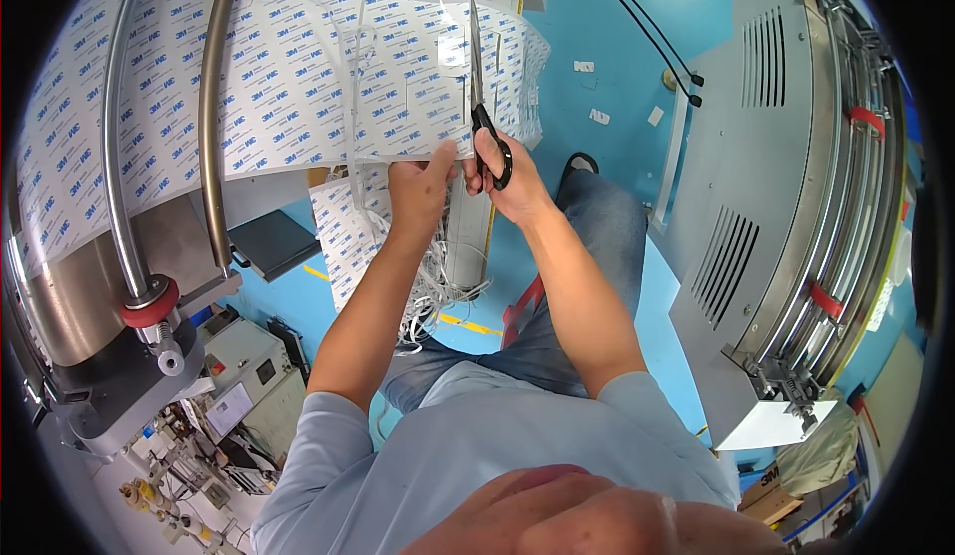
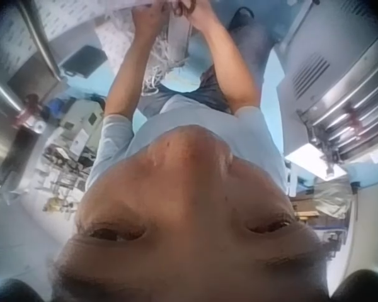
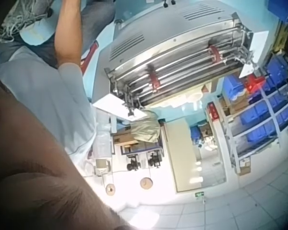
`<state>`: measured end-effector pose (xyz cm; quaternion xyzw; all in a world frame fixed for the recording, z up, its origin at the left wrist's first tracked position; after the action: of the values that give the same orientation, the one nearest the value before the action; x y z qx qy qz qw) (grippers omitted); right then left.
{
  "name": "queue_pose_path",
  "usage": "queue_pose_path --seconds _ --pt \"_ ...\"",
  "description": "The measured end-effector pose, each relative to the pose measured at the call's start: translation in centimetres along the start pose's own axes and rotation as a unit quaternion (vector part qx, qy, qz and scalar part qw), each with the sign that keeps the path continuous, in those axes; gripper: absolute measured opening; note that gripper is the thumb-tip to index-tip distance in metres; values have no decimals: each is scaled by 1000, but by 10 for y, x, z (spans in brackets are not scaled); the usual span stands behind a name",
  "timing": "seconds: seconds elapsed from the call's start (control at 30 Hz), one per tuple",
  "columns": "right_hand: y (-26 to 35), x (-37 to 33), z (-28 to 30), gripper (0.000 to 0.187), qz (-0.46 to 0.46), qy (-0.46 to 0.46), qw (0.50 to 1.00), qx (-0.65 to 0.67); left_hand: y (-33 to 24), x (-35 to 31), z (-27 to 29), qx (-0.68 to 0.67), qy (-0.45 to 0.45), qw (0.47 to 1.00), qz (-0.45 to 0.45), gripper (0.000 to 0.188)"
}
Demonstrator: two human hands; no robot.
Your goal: Cutting 3M adhesive sheets into smaller pieces using scissors in an industrial setting.
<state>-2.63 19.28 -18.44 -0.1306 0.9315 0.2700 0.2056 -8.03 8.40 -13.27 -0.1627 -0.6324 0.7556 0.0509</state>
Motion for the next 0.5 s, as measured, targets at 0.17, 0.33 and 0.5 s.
queue_pose_path --seconds 0.17,0.33,0.5 --pt "2 2 0 47 1 4 1000 -16 9 2 3 -145 48 988 -2 22" --pt "4 1 -1 46 2 -4 999 -32 31 -4 6 -248 114 961 -33 27" --pt "4 -2 -5 44 10 -8 1000 -21 56 4 11 -63 200 977 -25 28"
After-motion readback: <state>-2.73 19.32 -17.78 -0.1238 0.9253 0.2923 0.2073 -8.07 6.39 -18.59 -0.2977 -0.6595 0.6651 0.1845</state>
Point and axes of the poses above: each hand's wrist, its own x-axis towards the middle knuckle, its own z-axis out of the back of the hand, y = z × x, the point moved 1 cm from there along x, towards the middle knuckle, and after that the axes turned 12 degrees about -z, right-handed, at the moved point
